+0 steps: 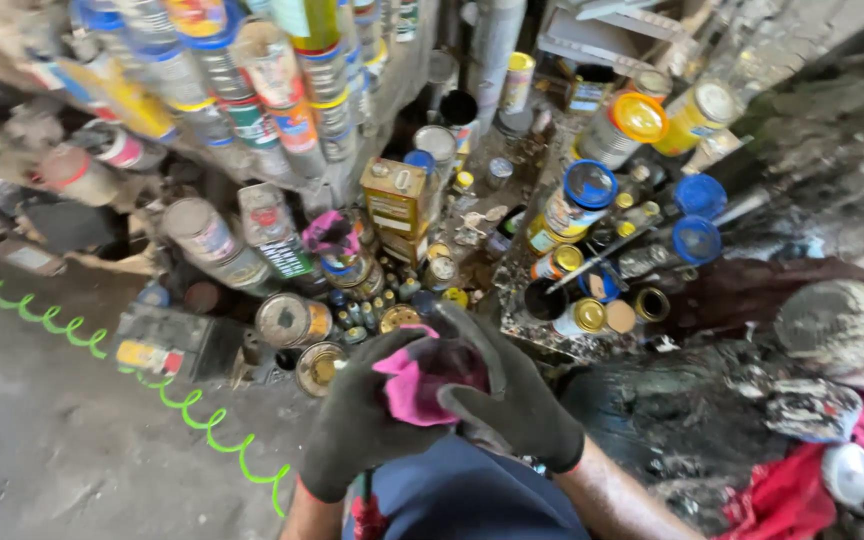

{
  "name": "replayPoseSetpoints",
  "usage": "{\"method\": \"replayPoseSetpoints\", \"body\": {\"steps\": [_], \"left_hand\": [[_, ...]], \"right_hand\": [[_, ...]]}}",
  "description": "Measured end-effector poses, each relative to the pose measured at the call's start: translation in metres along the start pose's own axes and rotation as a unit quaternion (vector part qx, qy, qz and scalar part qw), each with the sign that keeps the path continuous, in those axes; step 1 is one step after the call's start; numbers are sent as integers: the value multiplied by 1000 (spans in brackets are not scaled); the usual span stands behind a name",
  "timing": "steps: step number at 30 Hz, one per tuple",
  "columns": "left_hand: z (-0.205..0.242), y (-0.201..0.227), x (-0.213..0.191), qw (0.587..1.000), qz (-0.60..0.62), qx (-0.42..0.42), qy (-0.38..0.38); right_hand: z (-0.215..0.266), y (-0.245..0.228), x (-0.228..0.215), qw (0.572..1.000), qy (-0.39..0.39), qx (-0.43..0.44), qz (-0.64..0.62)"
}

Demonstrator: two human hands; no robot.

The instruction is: The person cleans a small metal paint cup using a pink cloth. They wipe the inside and outside of the cup, then place it on a cluttered workbench surrounded by various paint cans and tools.

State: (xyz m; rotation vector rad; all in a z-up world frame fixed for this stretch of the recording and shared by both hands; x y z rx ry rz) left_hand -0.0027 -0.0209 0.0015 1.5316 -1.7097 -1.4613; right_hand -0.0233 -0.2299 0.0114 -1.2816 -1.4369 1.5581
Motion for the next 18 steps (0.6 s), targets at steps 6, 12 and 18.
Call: {"method": "replayPoseSetpoints", "body": {"steps": [6,12,18], "left_hand": [[-11,-3,1,977,114,-179,-9],[-32,-11,-4,993,71,-93,-11],[-64,-12,16,996,-32,-77,-17]], "right_hand": [[34,42,-12,984,89,-61,-141],[78,158,-83,962,206,179,-23],[80,252,-192,880,366,288,-100]]}}
Point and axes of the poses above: each hand's wrist, its own z-axis away from the middle knuckle, its own x-axis out of the palm, y = z × x, the point moved 1 cm from there along -z, towards the middle knuckle, and after that the axes turned 2 degrees about -x, right-handed, at the moved point
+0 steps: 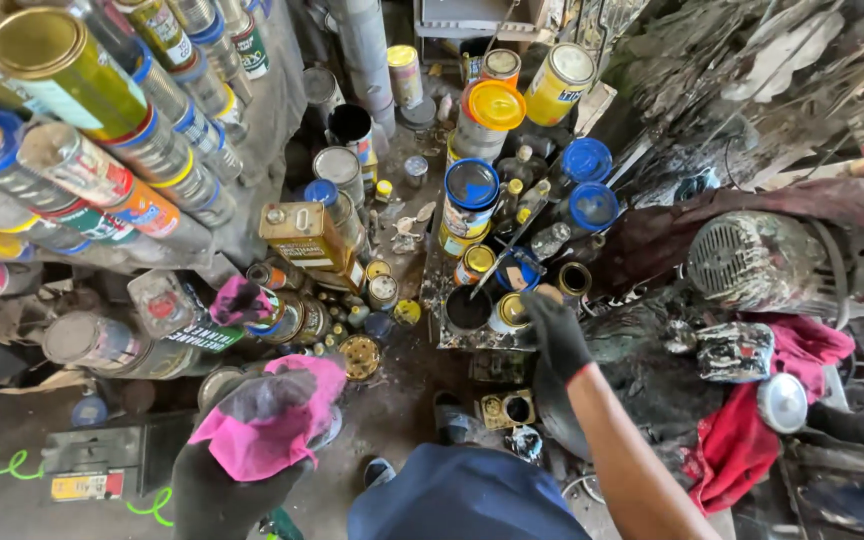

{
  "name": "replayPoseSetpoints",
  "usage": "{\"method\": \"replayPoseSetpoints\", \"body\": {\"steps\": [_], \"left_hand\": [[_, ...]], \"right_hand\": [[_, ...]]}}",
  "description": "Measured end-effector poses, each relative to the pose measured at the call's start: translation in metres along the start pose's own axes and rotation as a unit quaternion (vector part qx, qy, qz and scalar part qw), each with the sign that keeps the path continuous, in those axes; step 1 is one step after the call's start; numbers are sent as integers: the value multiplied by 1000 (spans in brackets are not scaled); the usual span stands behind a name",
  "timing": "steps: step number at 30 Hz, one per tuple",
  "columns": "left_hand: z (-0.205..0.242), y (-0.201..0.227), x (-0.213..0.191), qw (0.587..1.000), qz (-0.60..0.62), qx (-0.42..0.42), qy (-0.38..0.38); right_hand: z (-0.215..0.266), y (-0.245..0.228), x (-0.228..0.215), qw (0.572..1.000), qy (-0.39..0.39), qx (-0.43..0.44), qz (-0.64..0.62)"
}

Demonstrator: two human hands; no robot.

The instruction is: The person cleans a small metal paint cup using a pink cloth. They wipe the inside and outside of the cup, then place it on a cluttered workbench surrounded by various paint cans and tools.

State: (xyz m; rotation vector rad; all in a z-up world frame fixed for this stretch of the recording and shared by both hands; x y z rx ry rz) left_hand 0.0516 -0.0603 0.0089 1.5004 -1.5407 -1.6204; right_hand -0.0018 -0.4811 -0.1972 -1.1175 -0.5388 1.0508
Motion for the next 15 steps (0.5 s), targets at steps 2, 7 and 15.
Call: {"method": "replayPoseSetpoints", "body": {"steps": [2,7,15], "left_hand": [[-7,0,8,1000,-6,-13,0],[-20,-3,22,998,-22,-63,13],[-23,-8,36,990,2,-134,43]], "right_hand": [[-48,3,-12,999,8,11,-51],[-160,37,-28,989,-54,-83,-109],[-162,30,-10,962,-190,-183,72]]}}
Point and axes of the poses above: each hand's wrist, its own z-axis away from the middle knuckle, its own x-axis out of the palm, y = z × x, the point moved 1 cm from there along -z, towards the middle knuckle, and after that the axes turned 2 degrees about -x, right-handed, at the moved point
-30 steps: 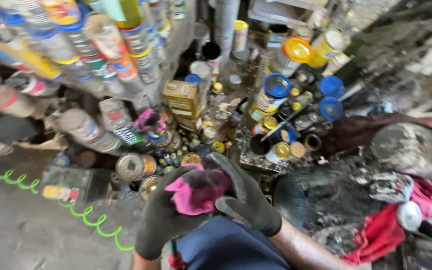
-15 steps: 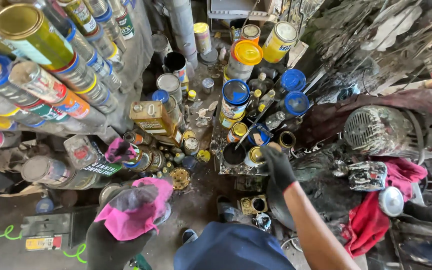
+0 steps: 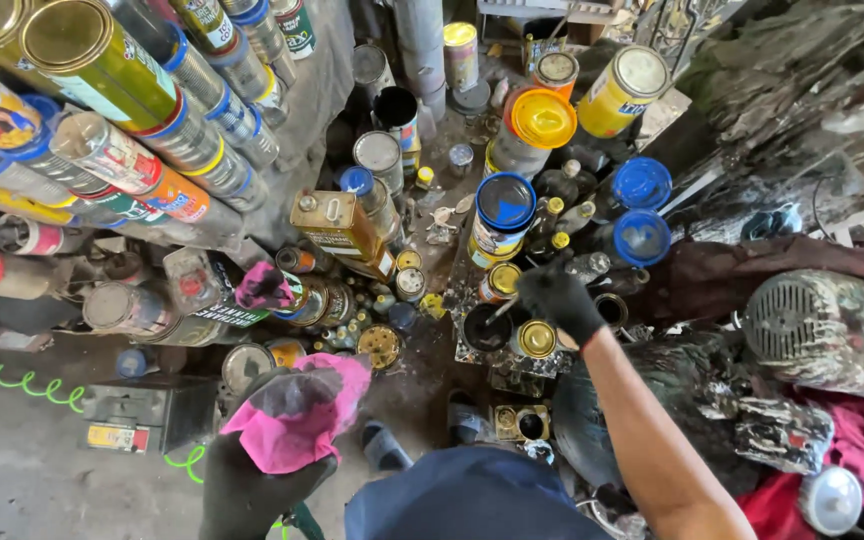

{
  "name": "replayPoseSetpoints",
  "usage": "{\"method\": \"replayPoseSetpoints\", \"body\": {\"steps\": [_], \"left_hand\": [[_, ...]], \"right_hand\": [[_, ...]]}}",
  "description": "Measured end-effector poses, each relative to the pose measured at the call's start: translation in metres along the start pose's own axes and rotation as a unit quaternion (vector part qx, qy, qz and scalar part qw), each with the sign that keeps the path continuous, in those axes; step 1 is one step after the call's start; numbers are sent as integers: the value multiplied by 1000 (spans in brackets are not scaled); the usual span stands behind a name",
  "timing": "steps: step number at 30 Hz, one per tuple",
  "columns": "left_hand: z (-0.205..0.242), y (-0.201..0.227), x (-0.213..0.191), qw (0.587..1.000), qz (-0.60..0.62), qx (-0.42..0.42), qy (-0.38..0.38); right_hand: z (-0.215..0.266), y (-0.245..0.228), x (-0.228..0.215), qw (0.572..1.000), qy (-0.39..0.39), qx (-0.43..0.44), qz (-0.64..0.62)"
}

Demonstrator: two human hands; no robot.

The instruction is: The person cleans a small metal paint cup using a pink cloth. They wipe the inside and outside of the cup, then place it on a cluttered workbench surrounded by various paint cans and tools.

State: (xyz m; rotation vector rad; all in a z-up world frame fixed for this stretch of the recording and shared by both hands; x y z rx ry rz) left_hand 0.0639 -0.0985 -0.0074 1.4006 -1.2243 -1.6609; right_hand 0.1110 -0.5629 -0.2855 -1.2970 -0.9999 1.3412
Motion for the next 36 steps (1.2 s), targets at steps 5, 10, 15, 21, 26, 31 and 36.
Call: {"method": "replayPoseSetpoints", "body": {"steps": [5,10,15,21,26,31,36], "left_hand": [[-22,-7,-1,1000,16,-12,-20],[-41,-7,0,992,106,-42,-52],[-61,4,-7,997,7,-20,-72],[-75,-8,-14,995,11,17,-93],[-81,-2,-15,992,50,38,-112],[-85,-2,-14,989,68,29,-131],[-83,3,-13,987,73,59,-132]], "right_hand": [[13,-48,42,883,-90,-246,390],[27,-86,50,915,11,-132,381],[39,-47,59,824,-40,-332,457],[51,-90,75,899,2,24,437],[58,-98,75,934,87,-52,342],[63,-66,78,910,28,-89,404],[68,-83,74,892,72,-59,443]]}}
Point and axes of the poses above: each hand's wrist, its own z-axis away from the middle knuckle, its own x-axis out of the palm, y = z × x, the point moved 1 cm from there along -z, towards the middle knuckle, and after that the axes turned 2 degrees about -x, right-handed, at the moved point
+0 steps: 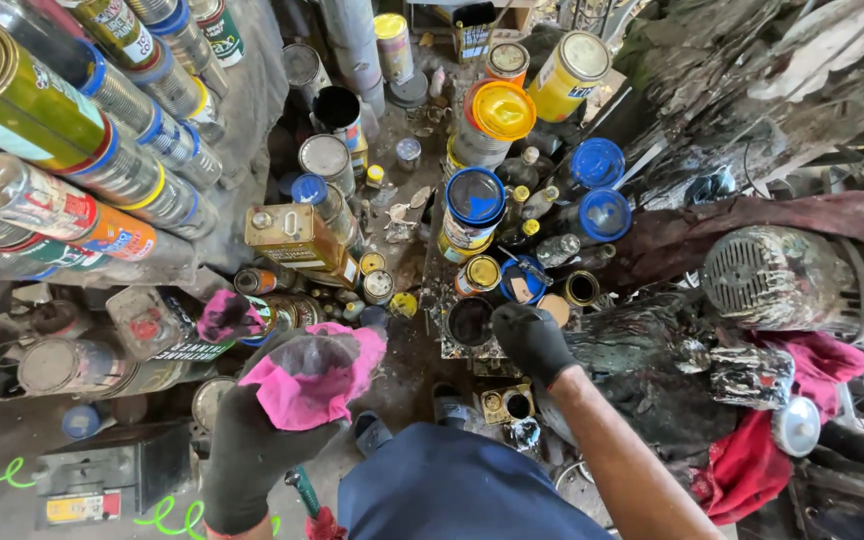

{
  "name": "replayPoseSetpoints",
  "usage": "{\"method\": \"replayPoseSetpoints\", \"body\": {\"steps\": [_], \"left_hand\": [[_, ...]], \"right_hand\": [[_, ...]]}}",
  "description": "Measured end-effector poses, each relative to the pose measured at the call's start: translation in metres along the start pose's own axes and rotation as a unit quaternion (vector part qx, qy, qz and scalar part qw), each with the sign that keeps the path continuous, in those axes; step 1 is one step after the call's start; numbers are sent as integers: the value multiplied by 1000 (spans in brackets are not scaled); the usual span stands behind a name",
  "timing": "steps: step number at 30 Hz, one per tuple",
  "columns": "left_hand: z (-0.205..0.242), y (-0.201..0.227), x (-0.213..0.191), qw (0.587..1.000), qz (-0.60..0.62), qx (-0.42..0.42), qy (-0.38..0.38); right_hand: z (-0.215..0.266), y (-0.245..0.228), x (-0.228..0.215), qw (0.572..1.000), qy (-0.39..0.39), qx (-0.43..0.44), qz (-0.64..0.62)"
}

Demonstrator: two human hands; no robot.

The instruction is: The person cleans a small metal paint cup using a pink cloth. They wipe the inside and outside of the cup, then place it on a cluttered workbench surrounded by various paint cans and tools.

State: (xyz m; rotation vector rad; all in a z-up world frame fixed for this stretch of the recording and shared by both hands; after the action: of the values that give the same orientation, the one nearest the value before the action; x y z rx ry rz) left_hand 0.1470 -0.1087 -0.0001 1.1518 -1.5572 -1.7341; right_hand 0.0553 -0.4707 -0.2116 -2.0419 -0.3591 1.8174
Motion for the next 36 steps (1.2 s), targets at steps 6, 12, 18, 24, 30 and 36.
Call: {"method": "replayPoseSetpoints", "body": {"steps": [6,12,18,24,30,36], "left_hand": [[0,15,8,1000,-2,-2,11],[9,4,16,999,34,-26,6],[15,-12,23,997,68,-29,-5],[11,3,32,999,-46,-13,16],[9,-1,40,999,12,-34,11],[10,-1,45,999,-18,-51,-1]], "right_hand": [[-2,-29,-23,984,35,68,-159],[-2,-18,-11,988,63,-46,-134],[7,20,16,993,-64,-96,-9],[28,-23,-79,982,39,107,-150],[68,-18,-106,970,83,88,-211],[96,-10,-73,960,39,141,-237]]}}
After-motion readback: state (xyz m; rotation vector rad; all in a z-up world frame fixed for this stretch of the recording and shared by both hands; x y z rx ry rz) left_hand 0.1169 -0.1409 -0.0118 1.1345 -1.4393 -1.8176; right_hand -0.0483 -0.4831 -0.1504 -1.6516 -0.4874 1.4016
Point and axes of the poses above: each hand's wrist, its own z-axis away from the middle knuckle, its own x-axis out of the palm, y = z × x, the point moved 1 cm from there along -z, towards the middle knuckle, and after that the axes turned 2 degrees about -x, right-handed, at the moved point
